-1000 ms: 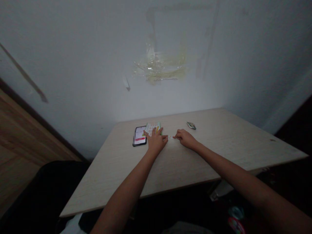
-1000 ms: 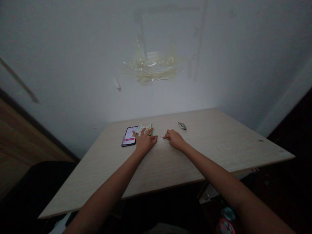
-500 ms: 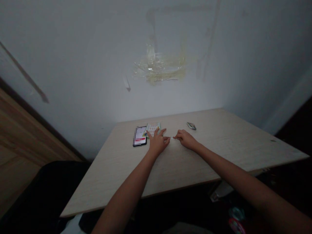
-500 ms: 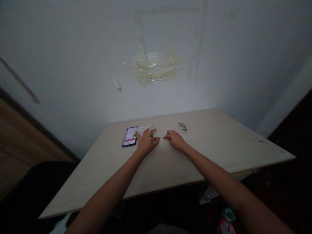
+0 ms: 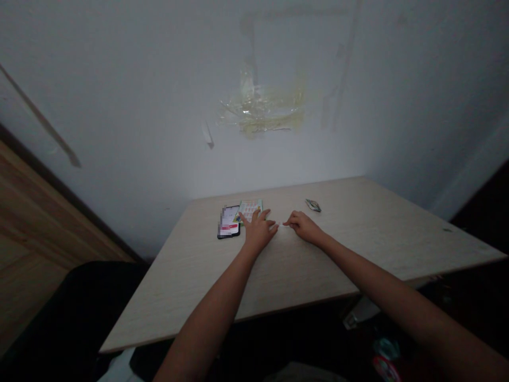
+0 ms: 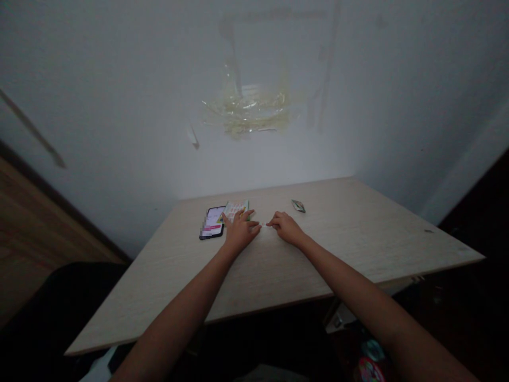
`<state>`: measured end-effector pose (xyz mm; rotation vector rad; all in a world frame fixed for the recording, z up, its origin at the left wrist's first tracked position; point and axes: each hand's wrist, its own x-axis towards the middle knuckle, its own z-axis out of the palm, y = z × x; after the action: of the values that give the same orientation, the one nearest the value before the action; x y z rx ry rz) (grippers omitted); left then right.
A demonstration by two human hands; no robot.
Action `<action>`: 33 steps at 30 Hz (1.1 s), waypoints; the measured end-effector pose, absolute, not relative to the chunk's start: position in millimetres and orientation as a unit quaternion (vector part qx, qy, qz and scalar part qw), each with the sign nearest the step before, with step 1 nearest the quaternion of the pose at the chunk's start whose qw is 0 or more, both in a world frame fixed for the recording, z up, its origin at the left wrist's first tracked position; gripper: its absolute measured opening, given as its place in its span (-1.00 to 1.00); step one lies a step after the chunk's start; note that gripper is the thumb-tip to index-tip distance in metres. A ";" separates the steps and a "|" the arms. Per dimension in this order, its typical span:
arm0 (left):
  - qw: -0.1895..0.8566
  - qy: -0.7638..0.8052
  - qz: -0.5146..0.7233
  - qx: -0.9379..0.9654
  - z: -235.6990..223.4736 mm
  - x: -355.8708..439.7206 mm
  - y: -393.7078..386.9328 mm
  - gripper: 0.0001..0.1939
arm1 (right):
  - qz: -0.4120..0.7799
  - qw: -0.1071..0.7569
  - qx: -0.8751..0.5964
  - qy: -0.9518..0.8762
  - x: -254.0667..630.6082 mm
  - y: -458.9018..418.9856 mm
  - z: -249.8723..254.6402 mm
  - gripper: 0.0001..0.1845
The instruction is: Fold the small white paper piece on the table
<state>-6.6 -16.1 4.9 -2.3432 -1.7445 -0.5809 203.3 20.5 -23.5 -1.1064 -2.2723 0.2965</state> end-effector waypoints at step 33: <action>-0.010 -0.595 -0.266 -0.759 0.4 -10.1 -6.3 -0.83 | 0.180 0.350 -0.440 -0.807 211.7 26.4 -19.2 -0.72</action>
<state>-10.1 -6.3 0.4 -2.3987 -1.8791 -0.8396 211.7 26.4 -19.2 -1.1402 -2.0916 0.4655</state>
